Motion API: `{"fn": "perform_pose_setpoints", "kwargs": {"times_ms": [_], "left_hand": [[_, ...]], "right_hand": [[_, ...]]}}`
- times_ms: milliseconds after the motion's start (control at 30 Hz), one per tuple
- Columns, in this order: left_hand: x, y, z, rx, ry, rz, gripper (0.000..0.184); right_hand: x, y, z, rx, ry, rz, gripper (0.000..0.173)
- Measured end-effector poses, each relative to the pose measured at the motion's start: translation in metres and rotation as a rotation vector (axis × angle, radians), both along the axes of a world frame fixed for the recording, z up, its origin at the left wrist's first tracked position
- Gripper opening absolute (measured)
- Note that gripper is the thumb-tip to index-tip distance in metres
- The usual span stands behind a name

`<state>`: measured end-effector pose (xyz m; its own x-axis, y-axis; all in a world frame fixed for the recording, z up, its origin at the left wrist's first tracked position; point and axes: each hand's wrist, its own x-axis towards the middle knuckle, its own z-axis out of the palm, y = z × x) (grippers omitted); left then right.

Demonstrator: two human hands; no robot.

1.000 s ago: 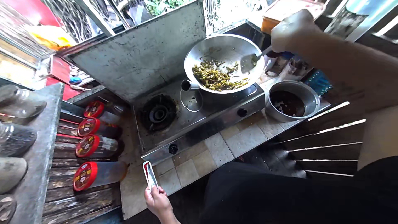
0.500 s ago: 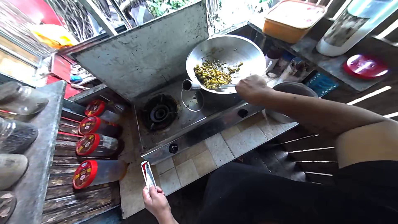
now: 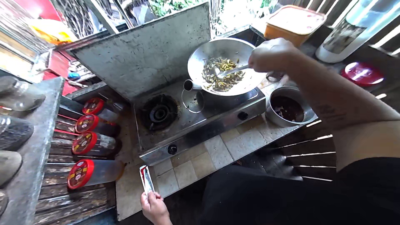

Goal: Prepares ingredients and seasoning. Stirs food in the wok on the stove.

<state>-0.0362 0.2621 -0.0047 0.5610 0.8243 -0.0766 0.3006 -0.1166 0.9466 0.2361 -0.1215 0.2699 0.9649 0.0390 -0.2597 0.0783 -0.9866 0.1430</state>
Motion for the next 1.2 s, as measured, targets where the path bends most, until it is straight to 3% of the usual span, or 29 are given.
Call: {"fn": "perform_pose_setpoints", "kwargs": {"times_ms": [67, 133, 200, 300, 367, 467, 567, 633, 700, 767, 867, 933, 1033, 1133, 1200], "left_hand": [[-0.001, 0.002, 0.000, 0.000, -0.001, 0.019, 0.024], [0.001, 0.002, 0.002, 0.000, 0.000, 0.020, 0.024], [0.005, 0.000, 0.004, -0.011, 0.000, 0.006, 0.024], [0.007, -0.004, 0.002, -0.024, -0.009, -0.017, 0.023], [0.007, -0.004, 0.000, -0.029, -0.015, -0.023, 0.023], [0.006, 0.000, -0.006, -0.029, -0.017, -0.036, 0.022], [0.007, 0.002, -0.005, -0.015, 0.017, -0.040, 0.023], [0.010, 0.002, -0.002, -0.011, 0.026, -0.043, 0.025], [0.014, 0.002, -0.002, -0.008, 0.011, -0.041, 0.025], [0.018, -0.001, -0.001, -0.005, -0.011, -0.048, 0.023], [0.022, -0.009, 0.002, -0.016, -0.029, -0.056, 0.023], [0.023, -0.014, 0.002, -0.031, -0.035, -0.063, 0.024], [0.020, -0.016, 0.003, -0.034, -0.027, -0.055, 0.023], [0.017, -0.012, -0.001, -0.016, -0.003, -0.045, 0.023], [0.018, -0.011, -0.002, -0.006, 0.002, -0.039, 0.023]], "right_hand": [[-0.023, 0.040, -0.006, -0.031, 0.014, 0.068, 0.019], [-0.027, 0.074, -0.035, -0.065, 0.014, 0.177, 0.015], [-0.004, 0.098, -0.070, -0.117, 0.038, 0.215, 0.012], [0.048, 0.098, -0.093, -0.118, 0.029, 0.060, 0.016], [0.065, 0.073, -0.074, -0.030, -0.043, -0.083, 0.019], [0.046, 0.027, -0.015, 0.035, -0.078, -0.186, 0.023], [0.004, -0.001, 0.019, -0.022, -0.085, -0.051, 0.020], [-0.024, 0.003, 0.022, -0.053, -0.059, 0.032, 0.016], [-0.047, 0.026, 0.010, -0.107, 0.014, 0.100, 0.014], [-0.048, 0.051, -0.024, -0.195, 0.107, 0.164, 0.012], [-0.006, 0.070, -0.085, -0.329, 0.127, 0.157, 0.009], [0.030, 0.059, -0.100, -0.217, 0.064, 0.048, 0.013], [0.055, 0.019, -0.069, 0.019, -0.058, -0.136, 0.020], [0.049, -0.017, -0.017, 0.038, -0.090, -0.224, 0.025], [0.048, -0.036, -0.009, 0.011, -0.116, -0.233, 0.026]]}}
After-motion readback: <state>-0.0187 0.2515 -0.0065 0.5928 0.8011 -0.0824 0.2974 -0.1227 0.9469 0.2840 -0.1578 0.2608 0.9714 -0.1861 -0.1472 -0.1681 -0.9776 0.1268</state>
